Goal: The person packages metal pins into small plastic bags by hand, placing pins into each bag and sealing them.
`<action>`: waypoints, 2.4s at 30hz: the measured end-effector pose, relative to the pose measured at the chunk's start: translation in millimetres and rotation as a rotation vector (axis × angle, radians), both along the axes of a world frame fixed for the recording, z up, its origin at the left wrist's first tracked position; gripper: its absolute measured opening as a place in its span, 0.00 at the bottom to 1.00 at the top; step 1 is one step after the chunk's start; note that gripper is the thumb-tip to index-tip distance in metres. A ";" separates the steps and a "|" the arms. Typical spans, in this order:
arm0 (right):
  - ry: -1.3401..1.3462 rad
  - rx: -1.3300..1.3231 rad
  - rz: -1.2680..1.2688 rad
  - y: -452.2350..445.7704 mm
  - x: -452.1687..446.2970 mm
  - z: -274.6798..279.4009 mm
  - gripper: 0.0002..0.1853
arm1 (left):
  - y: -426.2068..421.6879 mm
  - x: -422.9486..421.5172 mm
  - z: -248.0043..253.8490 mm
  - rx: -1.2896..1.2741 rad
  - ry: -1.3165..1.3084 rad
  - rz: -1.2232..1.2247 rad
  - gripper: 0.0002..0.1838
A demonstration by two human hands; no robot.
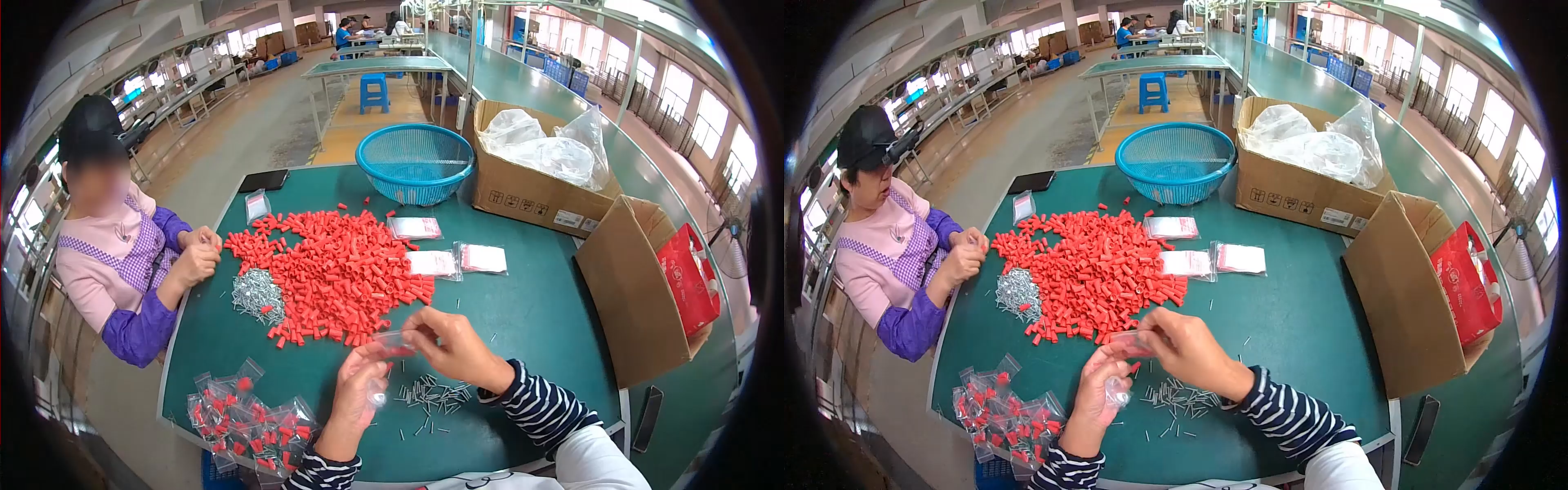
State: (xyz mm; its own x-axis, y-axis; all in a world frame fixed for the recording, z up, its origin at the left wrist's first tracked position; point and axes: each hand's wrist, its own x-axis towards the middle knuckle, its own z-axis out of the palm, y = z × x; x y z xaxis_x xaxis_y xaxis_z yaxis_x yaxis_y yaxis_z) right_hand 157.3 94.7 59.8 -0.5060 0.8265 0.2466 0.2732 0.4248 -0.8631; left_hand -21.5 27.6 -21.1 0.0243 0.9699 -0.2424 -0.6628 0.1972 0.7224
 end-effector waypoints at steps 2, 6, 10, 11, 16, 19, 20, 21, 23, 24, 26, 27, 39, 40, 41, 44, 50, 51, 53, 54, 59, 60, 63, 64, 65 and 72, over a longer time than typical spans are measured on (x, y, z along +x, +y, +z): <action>0.127 0.033 0.114 -5.1 -21.4 6.3 0.06 | -2.1 1.2 -1.0 -0.022 -0.082 0.009 0.17; 0.357 0.144 0.437 -31.6 -56.0 34.1 0.14 | 1.4 9.0 -3.0 0.143 -0.233 0.022 0.22; 0.331 0.292 0.284 -29.4 -43.8 37.6 0.13 | 5.2 14.2 7.5 0.166 -0.017 0.075 0.21; 0.289 0.241 0.226 -24.0 -34.7 25.7 0.14 | 0.8 14.7 8.2 0.155 0.029 0.103 0.21; 0.177 -0.376 -0.003 -28.9 0.8 -34.8 0.13 | -3.4 19.2 17.2 0.170 0.089 0.218 0.17; 0.136 -0.499 0.035 -39.8 3.9 -49.0 0.15 | -4.5 25.0 14.3 0.226 0.110 0.224 0.17; 0.149 -0.514 0.055 -42.3 0.5 -52.7 0.16 | -5.0 27.4 14.1 0.239 0.116 0.218 0.17; 0.164 -0.527 0.075 -44.3 -3.0 -56.3 0.16 | -6.1 29.6 14.2 0.253 0.123 0.211 0.16; 0.167 -0.600 0.072 -45.4 -6.5 -65.0 0.13 | -7.7 31.6 14.4 0.276 0.118 0.167 0.17; 0.185 -0.629 0.080 -45.3 -7.7 -70.4 0.12 | -8.6 31.3 14.1 0.282 0.106 0.131 0.19; 0.233 -0.684 0.080 -46.0 -8.7 -71.4 0.11 | -8.5 29.0 14.3 0.307 0.090 0.085 0.25; 0.263 -0.708 0.070 -46.2 -8.9 -65.4 0.10 | -7.5 26.9 14.6 0.327 0.088 0.073 0.29; 0.340 -0.489 -0.038 -46.1 -10.9 -62.6 0.10 | -8.2 32.1 10.6 0.182 0.023 0.039 0.26; 0.312 -0.360 -0.076 -45.9 -11.1 -62.7 0.10 | -7.6 30.8 10.5 0.188 0.029 0.049 0.24; 0.279 -0.370 -0.073 -44.2 -8.8 -61.7 0.11 | -6.8 29.9 10.2 0.196 0.036 0.060 0.22; 0.175 -0.353 -0.065 -40.3 -1.2 -56.3 0.10 | -7.8 33.8 10.6 0.204 0.027 0.045 0.21; 0.103 -0.171 -0.077 -41.1 -1.1 -52.5 0.06 | -2.5 31.1 8.3 0.193 -0.100 0.106 0.20; 0.104 -0.178 -0.081 -41.1 -1.1 -52.3 0.07 | -1.0 30.2 8.3 0.180 -0.124 0.137 0.20; 0.149 -0.246 -0.105 -40.8 -1.3 -54.4 0.07 | 2.4 26.5 11.3 0.125 -0.142 0.226 0.20; 0.193 -0.308 -0.125 -40.5 -1.4 -58.7 0.08 | 3.3 23.5 12.2 0.098 -0.151 0.272 0.20; 0.328 -0.448 -0.174 -35.0 0.8 -65.4 0.08 | -1.1 2.5 9.5 0.074 0.026 0.170 0.22; 0.339 -0.449 -0.171 -34.3 1.3 -65.3 0.08 | -3.0 3.1 14.6 0.063 0.126 0.102 0.23; 0.285 -0.344 -0.147 -32.8 3.0 -66.6 0.09 | -5.4 7.3 21.9 0.036 0.318 0.025 0.20; 0.255 -0.291 -0.138 -32.5 3.7 -66.9 0.09 | -5.7 9.1 23.2 0.028 0.365 0.019 0.19; 0.223 -0.251 -0.128 -32.4 4.5 -64.8 0.09 | -5.6 9.8 23.9 0.020 0.412 0.012 0.17; 0.168 -0.121 -0.118 -33.7 5.0 -55.8 0.08 | -4.9 10.6 22.6 0.173 0.505 0.032 0.12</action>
